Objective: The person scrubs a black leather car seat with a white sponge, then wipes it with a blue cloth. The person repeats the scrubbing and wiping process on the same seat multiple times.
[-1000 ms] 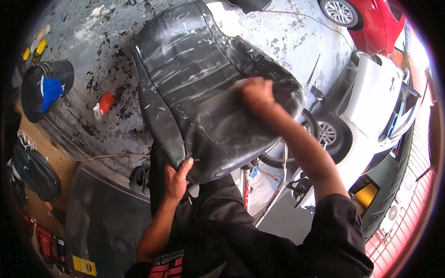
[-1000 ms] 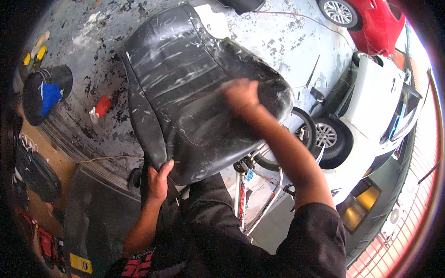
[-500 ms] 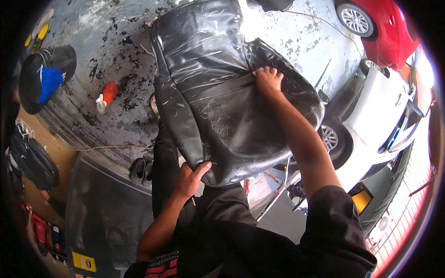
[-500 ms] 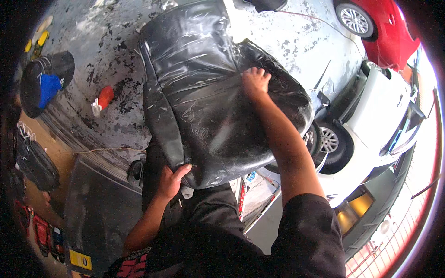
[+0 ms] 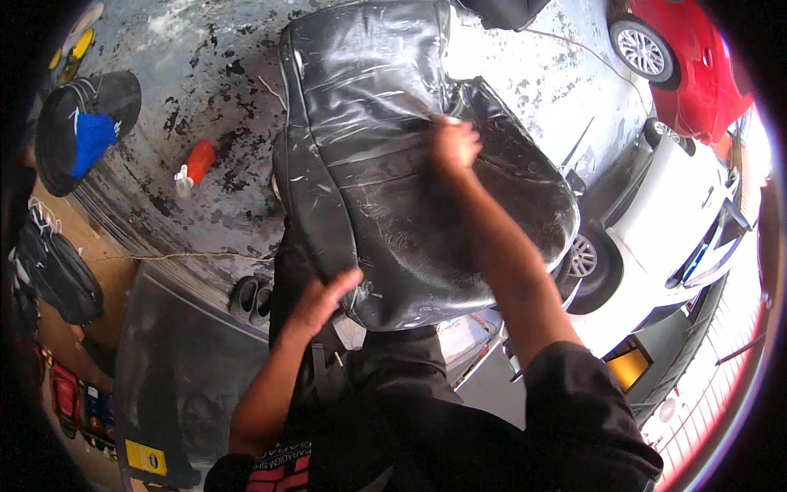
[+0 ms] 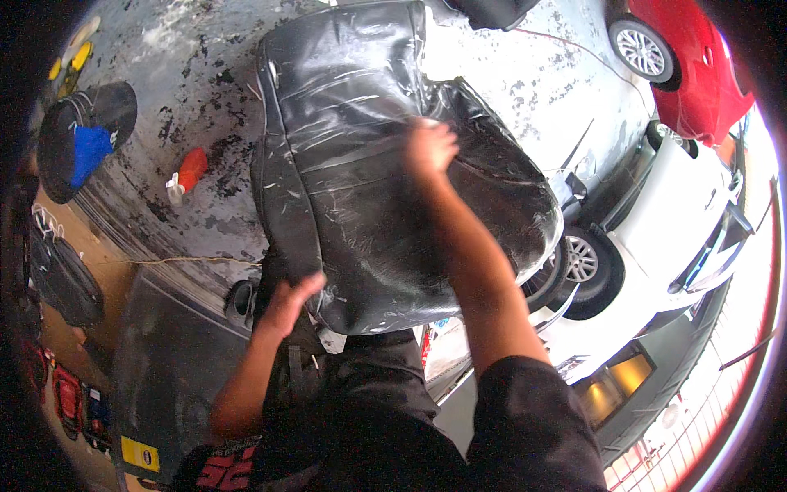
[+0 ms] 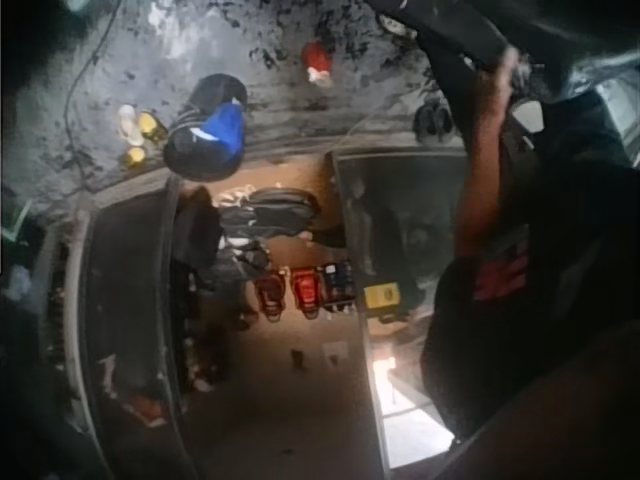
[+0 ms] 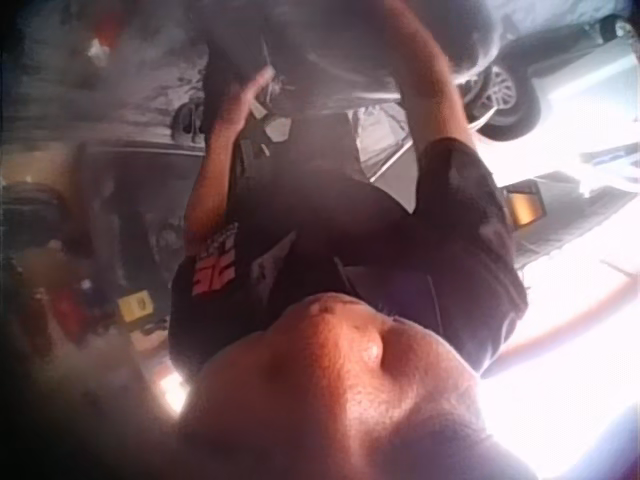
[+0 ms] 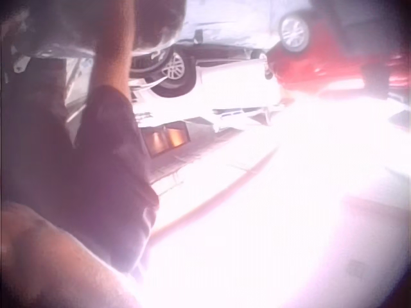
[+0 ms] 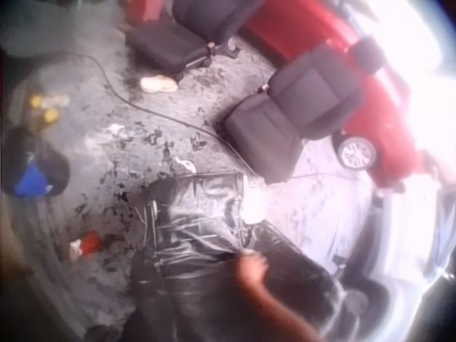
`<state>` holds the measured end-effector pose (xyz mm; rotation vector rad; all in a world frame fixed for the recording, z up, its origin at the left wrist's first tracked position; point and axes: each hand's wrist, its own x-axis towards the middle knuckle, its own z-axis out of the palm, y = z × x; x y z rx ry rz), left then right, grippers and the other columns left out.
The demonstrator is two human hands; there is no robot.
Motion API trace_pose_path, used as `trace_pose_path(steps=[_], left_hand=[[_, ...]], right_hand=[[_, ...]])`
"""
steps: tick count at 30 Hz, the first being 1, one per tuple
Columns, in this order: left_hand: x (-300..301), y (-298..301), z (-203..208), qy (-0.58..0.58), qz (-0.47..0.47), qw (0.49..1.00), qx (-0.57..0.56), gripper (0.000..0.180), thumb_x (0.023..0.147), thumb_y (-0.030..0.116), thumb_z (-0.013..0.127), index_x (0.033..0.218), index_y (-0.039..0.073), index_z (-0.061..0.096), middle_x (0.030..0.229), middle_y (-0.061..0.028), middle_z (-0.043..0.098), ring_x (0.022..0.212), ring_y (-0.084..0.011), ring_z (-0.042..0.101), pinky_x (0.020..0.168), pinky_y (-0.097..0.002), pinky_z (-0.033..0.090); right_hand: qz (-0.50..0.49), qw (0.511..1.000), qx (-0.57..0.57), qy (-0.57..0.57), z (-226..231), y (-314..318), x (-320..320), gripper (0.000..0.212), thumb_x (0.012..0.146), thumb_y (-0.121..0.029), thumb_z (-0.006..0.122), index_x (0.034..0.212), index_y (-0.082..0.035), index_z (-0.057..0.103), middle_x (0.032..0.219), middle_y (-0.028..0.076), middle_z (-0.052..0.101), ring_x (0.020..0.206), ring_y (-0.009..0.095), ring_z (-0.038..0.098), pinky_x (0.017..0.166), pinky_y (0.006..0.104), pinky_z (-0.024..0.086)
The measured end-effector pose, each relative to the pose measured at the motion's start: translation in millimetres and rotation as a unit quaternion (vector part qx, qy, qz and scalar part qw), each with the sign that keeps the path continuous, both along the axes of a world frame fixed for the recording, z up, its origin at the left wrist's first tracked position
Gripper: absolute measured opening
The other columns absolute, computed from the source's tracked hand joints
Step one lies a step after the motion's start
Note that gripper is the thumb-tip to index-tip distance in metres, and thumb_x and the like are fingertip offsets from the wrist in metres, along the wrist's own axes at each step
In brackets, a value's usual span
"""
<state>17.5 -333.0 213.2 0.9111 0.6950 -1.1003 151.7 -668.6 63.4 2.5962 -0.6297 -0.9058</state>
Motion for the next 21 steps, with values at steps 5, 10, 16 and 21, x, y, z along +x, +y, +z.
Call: trace_pose_path(steps=[5, 10, 16, 21], left_hand=[[44, 10, -64, 0.029, 0.128, 0.984, 0.120, 0.051, 0.095, 0.026, 0.076, 0.137, 0.003, 0.059, 0.127, -0.0086, 0.067, 0.112, -0.0202, 0.065, 0.100, -0.0354, 0.052], [92, 15, -92, -0.062, 0.029, 0.986, 0.155, 0.045, 0.090, 0.010, 0.075, 0.133, 0.002, 0.062, 0.121, -0.0115, 0.069, 0.107, -0.0209, 0.066, 0.094, -0.0357, 0.054], [158, -43, -77, -0.484, -0.309, 0.678, 0.459, 0.072, 0.091, 0.024, 0.078, 0.156, 0.010, 0.047, 0.154, -0.0206, 0.046, 0.135, -0.0362, 0.051, 0.112, -0.0468, 0.044], [200, -178, -127, -0.577, -0.371, 0.652, 0.322, 0.086, 0.087, 0.040, 0.082, 0.162, 0.024, 0.041, 0.169, -0.0179, 0.028, 0.155, -0.0403, 0.030, 0.125, -0.0583, 0.026]], right_hand=[[0.228, 0.882, 0.408, 0.065, 24, 160, -4, 0.043, 0.088, -0.024, 0.069, 0.129, -0.010, 0.072, 0.149, 0.017, 0.054, 0.137, 0.036, 0.051, 0.112, 0.0534, 0.043], [0.199, 0.945, 0.255, 0.041, 4, -13, 31, 0.032, 0.094, -0.017, 0.064, 0.122, -0.006, 0.073, 0.144, 0.014, 0.054, 0.128, 0.035, 0.054, 0.106, 0.0499, 0.046], [0.225, 0.811, 0.448, 0.302, 116, -130, 54, 0.048, 0.091, -0.009, 0.075, 0.135, -0.027, 0.071, 0.140, 0.012, 0.061, 0.133, 0.036, 0.056, 0.117, 0.0525, 0.044], [0.326, 0.824, 0.400, 0.235, 62, -149, 91, 0.042, 0.085, -0.005, 0.079, 0.120, -0.028, 0.079, 0.133, 0.008, 0.065, 0.128, 0.030, 0.060, 0.113, 0.0434, 0.050]])
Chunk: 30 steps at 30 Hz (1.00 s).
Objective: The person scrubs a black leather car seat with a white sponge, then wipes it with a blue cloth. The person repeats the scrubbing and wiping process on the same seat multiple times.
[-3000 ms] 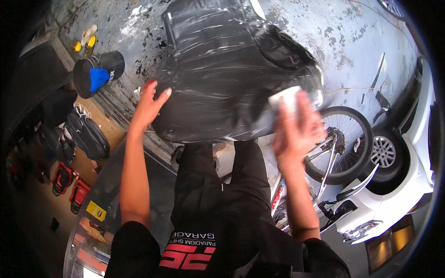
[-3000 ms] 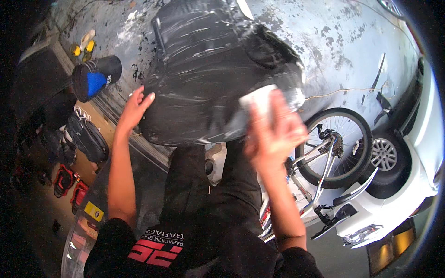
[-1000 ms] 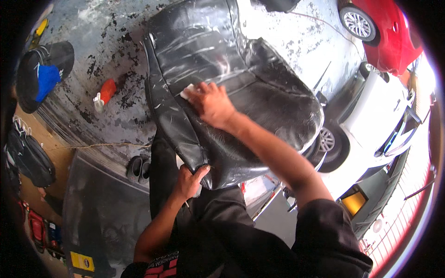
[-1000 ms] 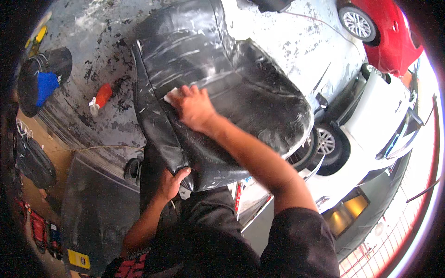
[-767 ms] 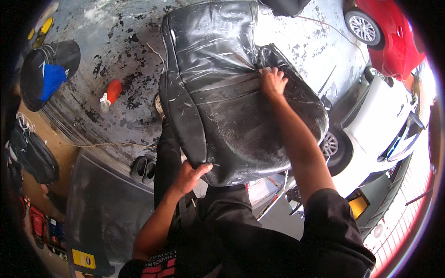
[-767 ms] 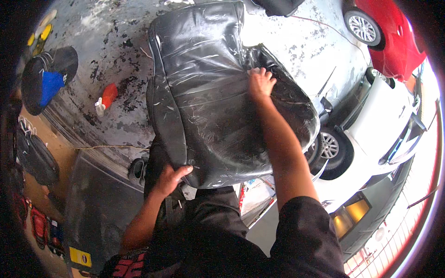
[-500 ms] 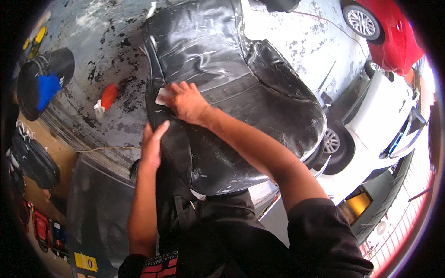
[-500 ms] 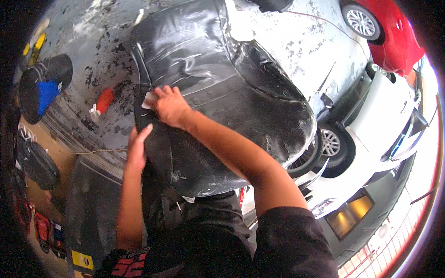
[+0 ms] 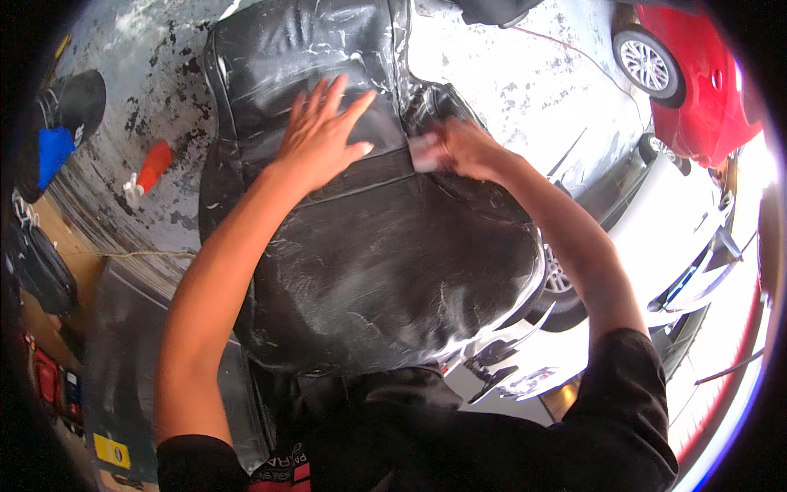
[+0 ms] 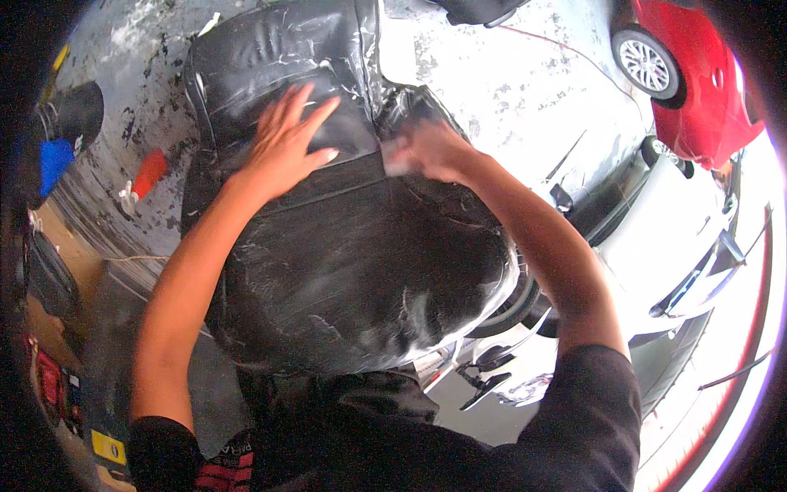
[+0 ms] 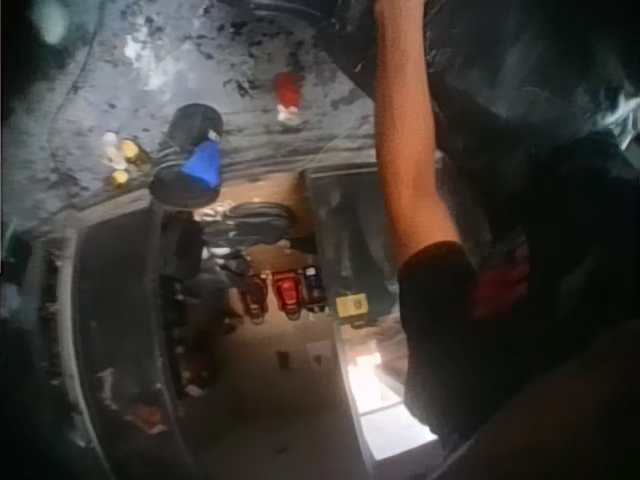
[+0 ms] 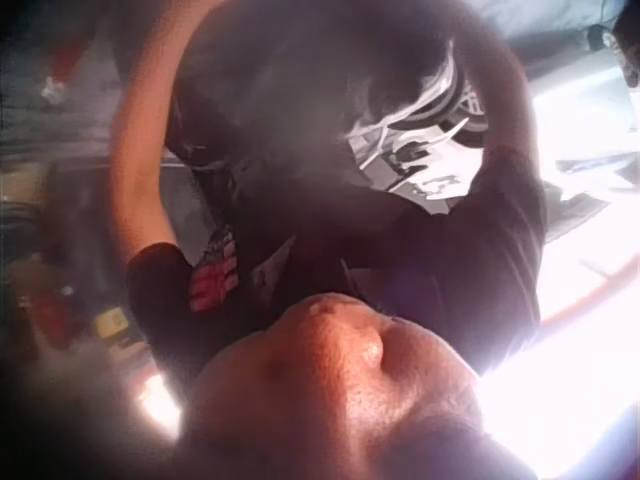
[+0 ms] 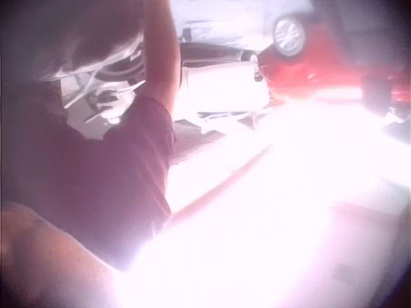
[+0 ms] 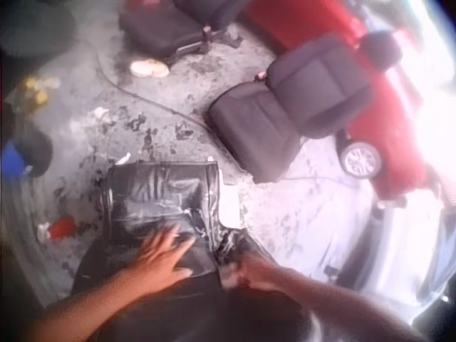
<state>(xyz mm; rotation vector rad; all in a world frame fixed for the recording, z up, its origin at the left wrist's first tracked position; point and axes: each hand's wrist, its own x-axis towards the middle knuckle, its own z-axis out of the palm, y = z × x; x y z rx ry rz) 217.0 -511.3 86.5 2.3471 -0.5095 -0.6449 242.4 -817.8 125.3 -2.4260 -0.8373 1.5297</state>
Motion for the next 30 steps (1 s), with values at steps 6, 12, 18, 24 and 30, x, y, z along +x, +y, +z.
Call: trace_pose_path(steps=[6, 12, 18, 24, 30], left_hand=[[25, -34, -60, 0.017, -0.073, 0.979, 0.190, 0.122, 0.066, 0.063, 0.089, 0.167, 0.038, 0.026, 0.179, -0.0051, 0.004, 0.164, -0.0305, 0.004, 0.125, -0.0722, 0.004], [25, -38, -68, -0.010, -0.067, 0.983, 0.169, 0.123, 0.066, 0.063, 0.089, 0.168, 0.037, 0.025, 0.179, -0.0052, 0.006, 0.164, -0.0313, 0.005, 0.125, -0.0727, 0.003], [26, -38, -70, -0.005, -0.062, 0.986, 0.153, 0.125, 0.064, 0.061, 0.090, 0.168, 0.035, 0.025, 0.179, -0.0071, 0.006, 0.164, -0.0317, 0.006, 0.125, -0.0725, 0.002], [26, -36, -77, -0.032, -0.058, 0.990, 0.126, 0.122, 0.067, 0.064, 0.087, 0.168, 0.035, 0.025, 0.179, -0.0058, 0.005, 0.164, -0.0314, 0.003, 0.126, -0.0719, 0.001], [29, -35, -70, 0.011, -0.054, 0.989, 0.135, 0.123, 0.062, 0.060, 0.090, 0.167, 0.035, 0.030, 0.179, -0.0055, 0.007, 0.164, -0.0314, 0.005, 0.126, -0.0722, 0.001]], right_hand=[[-0.063, 0.997, -0.055, 0.002, 3, 9, 3, 0.048, 0.086, -0.011, 0.082, 0.127, -0.035, 0.074, 0.126, 0.007, 0.066, 0.118, 0.028, 0.064, 0.102, 0.0383, 0.057], [0.029, 0.991, 0.099, 0.090, 48, -41, -22, 0.044, 0.086, -0.019, 0.081, 0.125, -0.039, 0.074, 0.128, 0.000, 0.064, 0.125, 0.024, 0.058, 0.110, 0.0481, 0.046], [0.168, 0.913, 0.140, -0.345, -82, -20, 23, 0.049, 0.089, -0.020, 0.068, 0.137, -0.029, 0.066, 0.125, 0.006, 0.056, 0.121, 0.027, 0.057, 0.101, 0.0450, 0.050], [-0.073, 0.821, 0.168, -0.541, -129, 45, 123, 0.047, 0.093, -0.028, 0.069, 0.139, -0.031, 0.063, 0.114, 0.014, 0.059, 0.101, 0.035, 0.057, 0.085, 0.0474, 0.046], [-0.083, 0.864, 0.172, -0.467, -124, 23, 29, 0.052, 0.091, -0.026, 0.076, 0.141, -0.024, 0.066, 0.112, 0.019, 0.057, 0.103, 0.037, 0.058, 0.088, 0.0498, 0.048]])
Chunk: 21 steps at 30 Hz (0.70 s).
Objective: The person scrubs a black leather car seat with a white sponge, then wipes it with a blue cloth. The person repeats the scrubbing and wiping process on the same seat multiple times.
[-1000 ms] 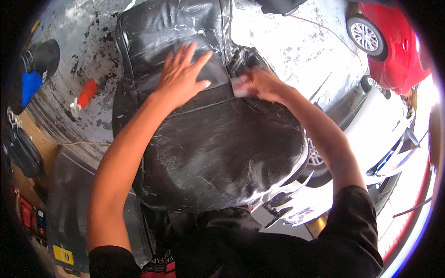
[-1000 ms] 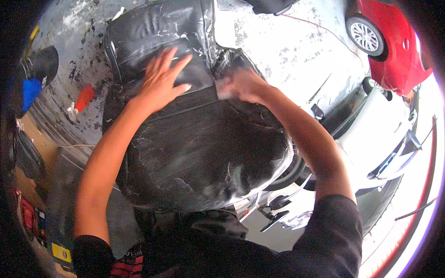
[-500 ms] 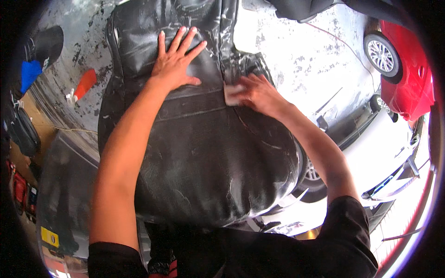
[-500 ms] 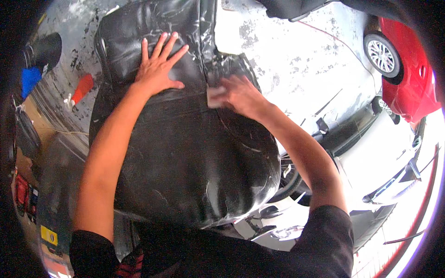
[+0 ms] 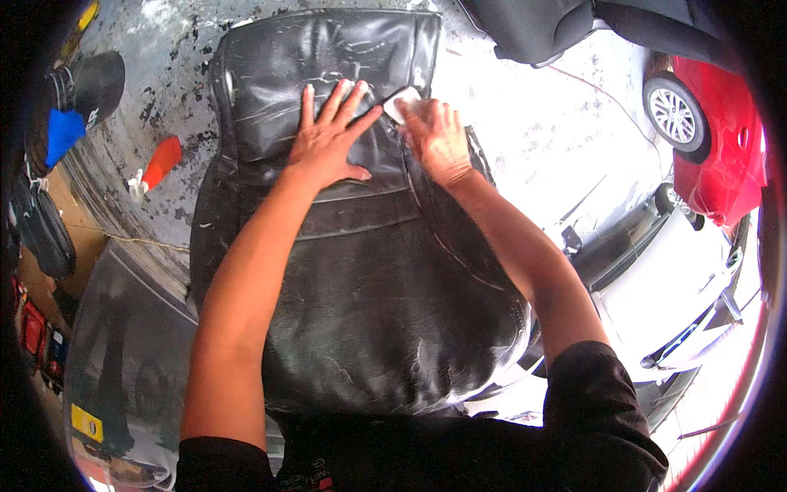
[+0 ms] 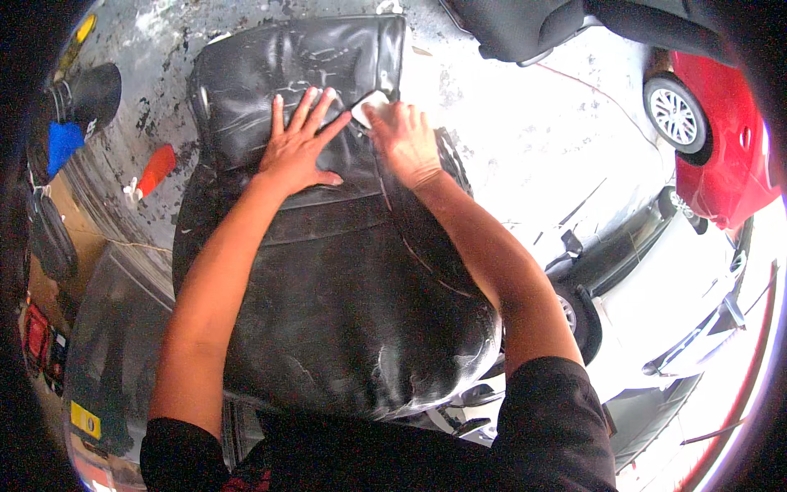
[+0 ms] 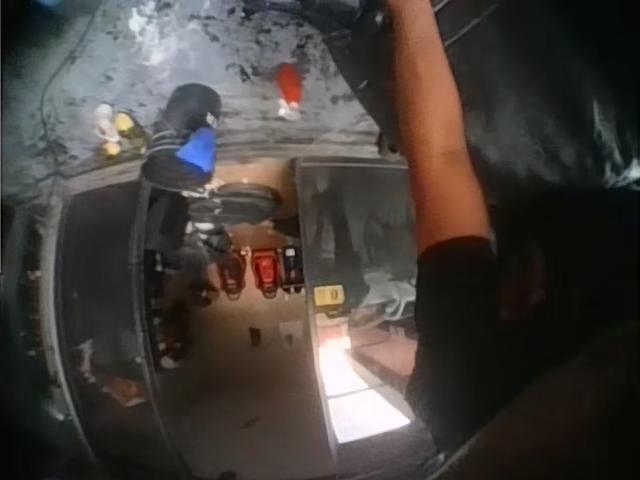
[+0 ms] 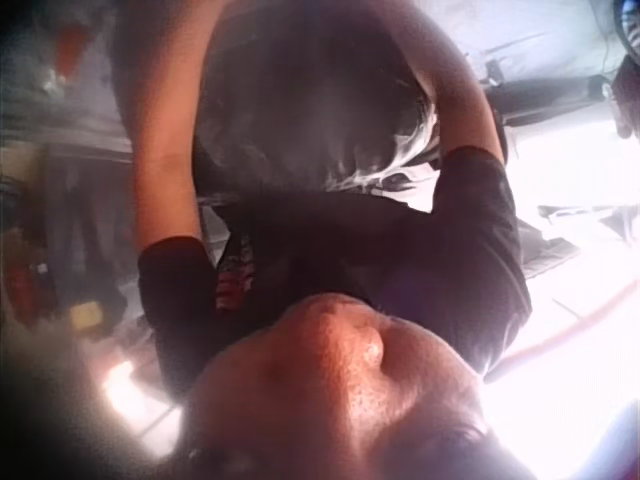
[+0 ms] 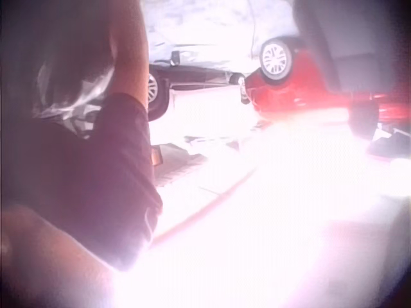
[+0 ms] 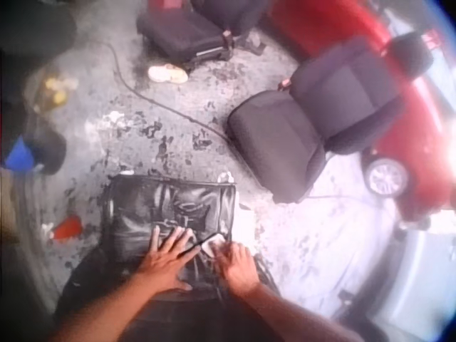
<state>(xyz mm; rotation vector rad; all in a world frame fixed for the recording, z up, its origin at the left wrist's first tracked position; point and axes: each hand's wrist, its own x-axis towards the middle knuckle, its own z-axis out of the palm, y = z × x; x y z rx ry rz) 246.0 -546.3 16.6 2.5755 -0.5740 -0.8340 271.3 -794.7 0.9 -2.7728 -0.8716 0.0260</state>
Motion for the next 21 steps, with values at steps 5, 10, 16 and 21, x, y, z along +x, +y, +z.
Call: trace_pose_path(steps=[5, 10, 16, 21], left_hand=[[-5, -2, -10, -0.029, 0.011, 0.998, -0.054, 0.122, 0.061, 0.060, 0.091, 0.165, 0.034, 0.033, 0.178, -0.0055, 0.010, 0.164, -0.0306, 0.005, 0.126, -0.0722, 0.002], [1, -1, -3, 0.008, -0.010, 1.000, -0.004, 0.116, 0.062, 0.061, 0.090, 0.163, 0.032, 0.039, 0.177, -0.0065, 0.015, 0.164, -0.0312, 0.006, 0.126, -0.0713, 0.002], [-10, 3, -16, -0.054, 0.028, 0.995, -0.074, 0.121, 0.060, 0.061, 0.091, 0.164, 0.033, 0.036, 0.176, -0.0069, 0.018, 0.163, -0.0311, 0.009, 0.127, -0.0709, 0.001], [-18, -7, -69, -0.148, 0.030, 0.985, -0.079, 0.067, 0.099, 0.058, 0.049, 0.160, 0.030, 0.044, 0.173, -0.0125, 0.029, 0.160, -0.0348, 0.024, 0.124, -0.0692, 0.013]], right_hand=[[-0.204, 0.978, 0.030, -0.038, -8, 39, 105, 0.039, 0.094, -0.027, 0.073, 0.131, -0.016, 0.070, 0.113, 0.025, 0.058, 0.111, 0.043, 0.056, 0.092, 0.0503, 0.048], [-0.210, 0.975, -0.040, -0.052, -26, 136, 79, 0.042, 0.096, -0.037, 0.067, 0.137, -0.025, 0.068, 0.124, 0.025, 0.056, 0.119, 0.043, 0.052, 0.101, 0.0610, 0.039], [-0.296, 0.949, -0.096, -0.040, 8, 70, 97, 0.037, 0.098, -0.041, 0.064, 0.130, -0.025, 0.073, 0.123, 0.017, 0.059, 0.115, 0.038, 0.054, 0.099, 0.0608, 0.039], [-0.215, 0.976, 0.019, 0.015, -13, 244, 75, 0.034, 0.094, -0.035, 0.064, 0.122, -0.017, 0.071, 0.127, 0.022, 0.059, 0.118, 0.041, 0.056, 0.098, 0.0608, 0.043]])
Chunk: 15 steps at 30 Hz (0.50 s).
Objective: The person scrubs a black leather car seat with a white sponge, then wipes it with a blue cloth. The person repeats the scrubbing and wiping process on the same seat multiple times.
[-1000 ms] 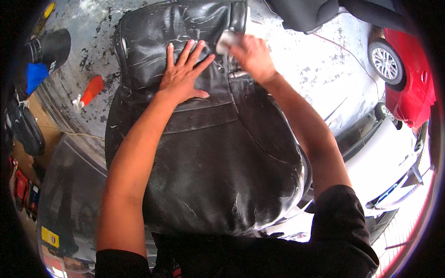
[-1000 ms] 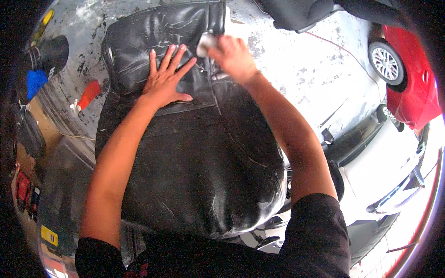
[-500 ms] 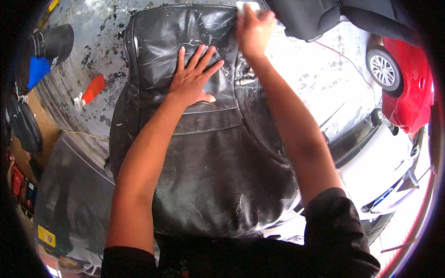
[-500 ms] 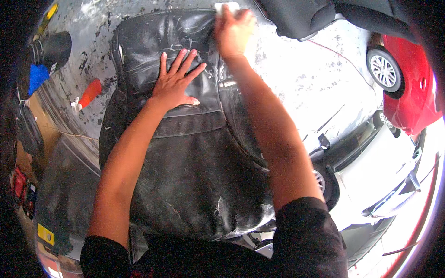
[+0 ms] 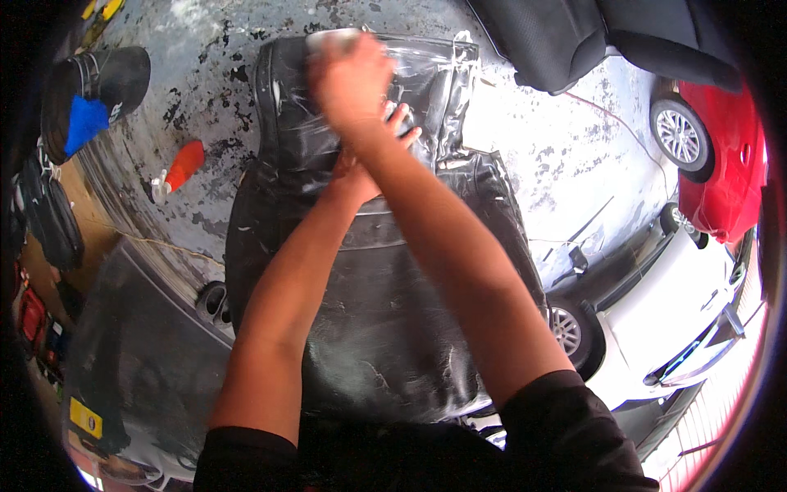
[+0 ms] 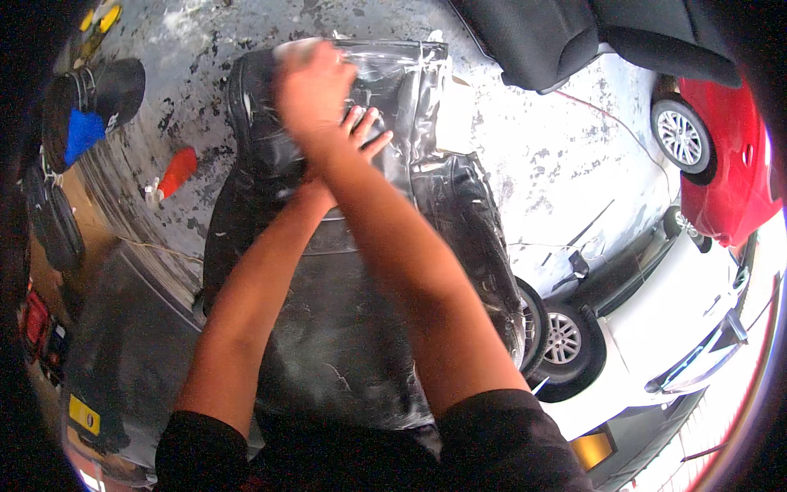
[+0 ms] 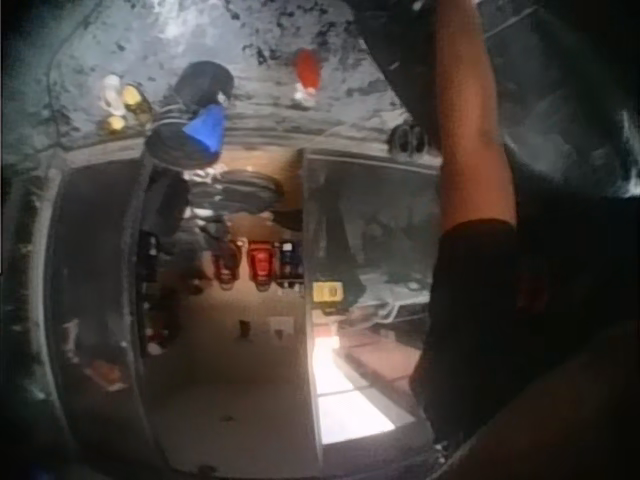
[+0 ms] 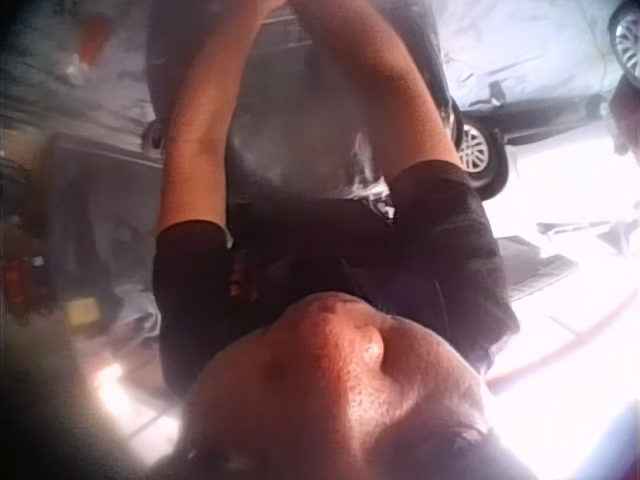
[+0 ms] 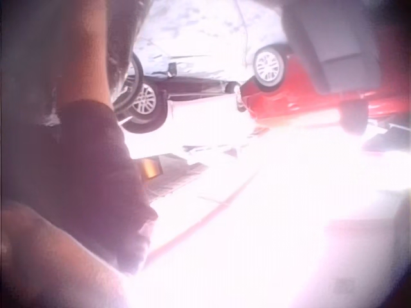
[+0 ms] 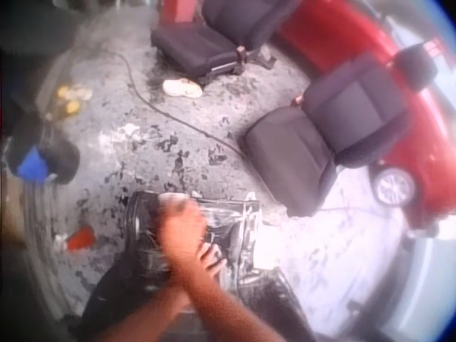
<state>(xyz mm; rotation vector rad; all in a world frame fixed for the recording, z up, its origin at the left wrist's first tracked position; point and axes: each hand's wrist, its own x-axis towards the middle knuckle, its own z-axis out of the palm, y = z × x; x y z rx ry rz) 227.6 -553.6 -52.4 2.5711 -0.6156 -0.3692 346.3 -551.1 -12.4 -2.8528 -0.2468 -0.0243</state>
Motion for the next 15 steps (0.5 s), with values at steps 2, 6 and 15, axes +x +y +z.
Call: trace_pose_path(steps=[2, 6, 15], left_hand=[[-3, 6, 8, -0.047, 0.000, 0.999, -0.001, 0.064, 0.101, 0.052, 0.048, 0.161, 0.029, 0.044, 0.173, -0.0171, 0.027, 0.159, -0.0385, 0.027, 0.125, -0.0661, 0.017], [16, 13, 50, 0.149, -0.080, 0.984, 0.048, 0.102, 0.074, 0.067, 0.080, 0.160, 0.027, 0.044, 0.175, -0.0106, 0.021, 0.162, -0.0326, 0.017, 0.126, -0.0708, 0.006], [-6, 71, 23, 0.141, 0.113, 0.901, -0.394, 0.063, 0.086, 0.032, 0.080, 0.141, 0.009, 0.060, 0.151, -0.0172, 0.052, 0.141, -0.0387, 0.046, 0.120, -0.0624, 0.026]], right_hand=[[0.120, 0.983, -0.105, 0.088, 6, 36, 0, 0.036, 0.093, -0.036, 0.065, 0.124, -0.018, 0.070, 0.125, 0.021, 0.059, 0.120, 0.041, 0.055, 0.099, 0.0573, 0.043], [-0.003, 0.984, -0.164, 0.064, 2, -64, 19, 0.036, 0.090, -0.042, 0.069, 0.122, -0.024, 0.073, 0.128, 0.017, 0.062, 0.126, 0.040, 0.054, 0.098, 0.0616, 0.044], [-0.097, 0.966, -0.168, 0.170, 28, 70, 20, 0.039, 0.095, -0.046, 0.063, 0.122, -0.020, 0.077, 0.141, 0.018, 0.057, 0.135, 0.037, 0.050, 0.112, 0.0599, 0.034]])
